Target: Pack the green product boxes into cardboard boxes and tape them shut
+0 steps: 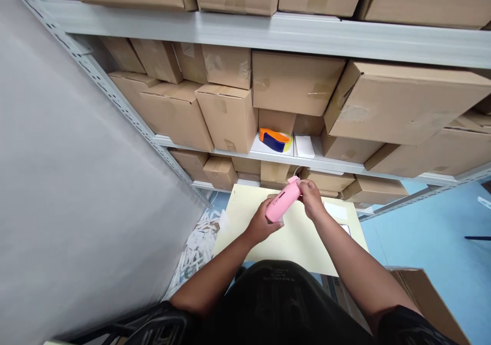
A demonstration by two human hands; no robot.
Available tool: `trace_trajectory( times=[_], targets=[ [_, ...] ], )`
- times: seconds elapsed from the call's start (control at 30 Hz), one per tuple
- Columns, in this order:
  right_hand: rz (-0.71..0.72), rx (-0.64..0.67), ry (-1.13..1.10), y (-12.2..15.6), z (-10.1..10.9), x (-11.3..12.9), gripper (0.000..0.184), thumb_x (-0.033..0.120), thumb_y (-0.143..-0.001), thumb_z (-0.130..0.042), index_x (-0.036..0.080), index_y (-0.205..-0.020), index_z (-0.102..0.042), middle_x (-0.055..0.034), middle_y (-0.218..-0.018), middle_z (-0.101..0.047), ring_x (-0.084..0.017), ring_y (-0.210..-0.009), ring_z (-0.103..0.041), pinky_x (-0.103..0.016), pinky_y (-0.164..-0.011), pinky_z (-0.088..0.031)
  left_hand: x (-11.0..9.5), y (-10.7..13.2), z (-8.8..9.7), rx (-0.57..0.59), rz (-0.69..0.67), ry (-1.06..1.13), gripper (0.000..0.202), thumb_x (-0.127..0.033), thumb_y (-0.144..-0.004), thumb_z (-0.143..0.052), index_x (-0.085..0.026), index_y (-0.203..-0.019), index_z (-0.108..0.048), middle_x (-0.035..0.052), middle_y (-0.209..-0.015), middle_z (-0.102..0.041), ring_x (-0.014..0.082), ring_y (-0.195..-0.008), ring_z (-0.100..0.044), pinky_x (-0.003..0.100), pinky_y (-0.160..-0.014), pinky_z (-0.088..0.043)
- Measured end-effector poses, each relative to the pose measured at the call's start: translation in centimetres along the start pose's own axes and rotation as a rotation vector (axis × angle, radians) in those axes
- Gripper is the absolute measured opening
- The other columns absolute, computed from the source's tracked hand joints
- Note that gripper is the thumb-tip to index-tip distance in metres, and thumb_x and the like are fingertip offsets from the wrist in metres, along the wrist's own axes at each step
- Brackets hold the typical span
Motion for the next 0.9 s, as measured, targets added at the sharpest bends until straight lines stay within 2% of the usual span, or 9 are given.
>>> trace_trajectory(
  times=[0.1,0.23,0.33,0.47,0.57,0.63,0.73,0.8,0.9],
  targets=[
    [-0.004,0.21,-0.127,1.5,-1.8,0.2,0.054,0.067,-0.076,-0.068,0.025,-0.108,-0.06,-0.0042,-0.094,-0.069,-0.023,-0.088,-0.064,-0.033,-0.071,-0.055,0.0,0.7,-0.4,-0.013,0.094,0.364,0.082,-0.052,-0.075,-0.082,-0.022,-0.142,-0.047,0.0162,-0.14,-0.059,0.0322,-0.121,-0.063,0.047,-0.1,-0.053],
    [-0.035,0.496,-0.276,4.4,-4.3,0.4,0.063,0.06,-0.076,-0.073,0.024,-0.126,-0.059,-0.0089,-0.102,-0.074,-0.03,-0.095,-0.069,-0.04,-0.078,-0.056,0.4,2.2,-2.3,0.228,0.255,0.78,0.077,-0.061,-0.079,-0.073,-0.015,-0.138,-0.052,0.0178,-0.117,-0.069,0.0269,-0.091,-0.071,0.043,-0.081,-0.058],
    [-0.047,0.404,-0.288,4.7,-4.9,0.1,0.062,0.058,-0.074,-0.079,0.023,-0.122,-0.06,-0.0086,-0.095,-0.075,-0.029,-0.087,-0.071,-0.04,-0.075,-0.056,0.5,3.0,-3.2,0.308,0.338,0.883,0.077,-0.069,-0.08,-0.07,-0.013,-0.13,-0.057,0.02,-0.117,-0.068,0.0279,-0.095,-0.071,0.043,-0.081,-0.058],
    [-0.013,0.166,-0.191,4.2,-4.4,-0.2,0.059,0.061,-0.069,-0.083,0.022,-0.109,-0.061,-0.0061,-0.092,-0.073,-0.025,-0.083,-0.069,-0.036,-0.075,-0.055,1.0,2.5,-2.0,0.062,0.264,0.79,0.071,-0.054,-0.076,-0.084,-0.021,-0.129,-0.051,0.0143,-0.123,-0.066,0.0255,-0.104,-0.069,0.04,-0.087,-0.057],
    [0.007,0.28,-0.171,4.8,-5.0,0.0,0.057,0.063,-0.074,-0.078,0.024,-0.112,-0.062,-0.0061,-0.099,-0.072,-0.025,-0.089,-0.068,-0.036,-0.079,-0.055,1.7,2.4,-1.5,0.023,0.271,0.76,0.069,-0.051,-0.075,-0.083,-0.022,-0.129,-0.05,0.0124,-0.115,-0.069,0.0222,-0.091,-0.07,0.034,-0.077,-0.055],
    [0.002,0.388,-0.182,5.6,-5.6,0.1,0.055,0.062,-0.076,-0.074,0.023,-0.113,-0.063,-0.0074,-0.102,-0.072,-0.025,-0.092,-0.068,-0.036,-0.081,-0.055,2.4,2.5,-1.6,0.076,0.338,0.795,0.065,-0.065,-0.083,-0.065,-0.017,-0.126,-0.056,0.0142,-0.107,-0.071,0.021,-0.079,-0.069,0.032,-0.067,-0.053],
    [-0.052,0.474,-0.157,6.5,-6.4,-0.2,0.056,0.065,-0.075,-0.07,0.02,-0.106,-0.064,-0.0098,-0.097,-0.072,-0.027,-0.089,-0.068,-0.037,-0.078,-0.055,2.7,3.0,-2.3,0.206,0.468,0.847,0.075,-0.074,-0.09,-0.037,-0.01,-0.115,-0.066,0.0176,-0.094,-0.072,0.0219,-0.07,-0.066,0.035,-0.063,-0.052],
    [-0.07,0.443,-0.132,6.5,-6.8,-0.6,0.056,0.067,-0.075,-0.07,0.019,-0.102,-0.064,-0.009,-0.09,-0.072,-0.026,-0.081,-0.066,-0.036,-0.071,-0.054,2.2,3.3,-2.8,0.266,0.49,0.884,0.077,-0.075,-0.091,-0.035,-0.009,-0.117,-0.067,0.0197,-0.101,-0.072,0.0258,-0.081,-0.069,0.038,-0.07,-0.056],
    [-0.004,0.285,-0.165,5.9,-6.4,-0.9,0.055,0.065,-0.071,-0.079,0.021,-0.1,-0.061,-0.0051,-0.085,-0.071,-0.022,-0.074,-0.063,-0.034,-0.068,-0.052,0.7,2.7,-2.2,0.151,0.342,0.934,0.064,-0.066,-0.088,-0.06,-0.017,-0.13,-0.06,0.0176,-0.126,-0.068,0.0294,-0.106,-0.069,0.043,-0.087,-0.056]
  ],
)
Point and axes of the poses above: each hand's wrist, its own y-axis away from the middle knuckle, its own z-axis out of the back of the hand, x = y × z, the point moved 7 cm from there along -y, towards the middle knuckle
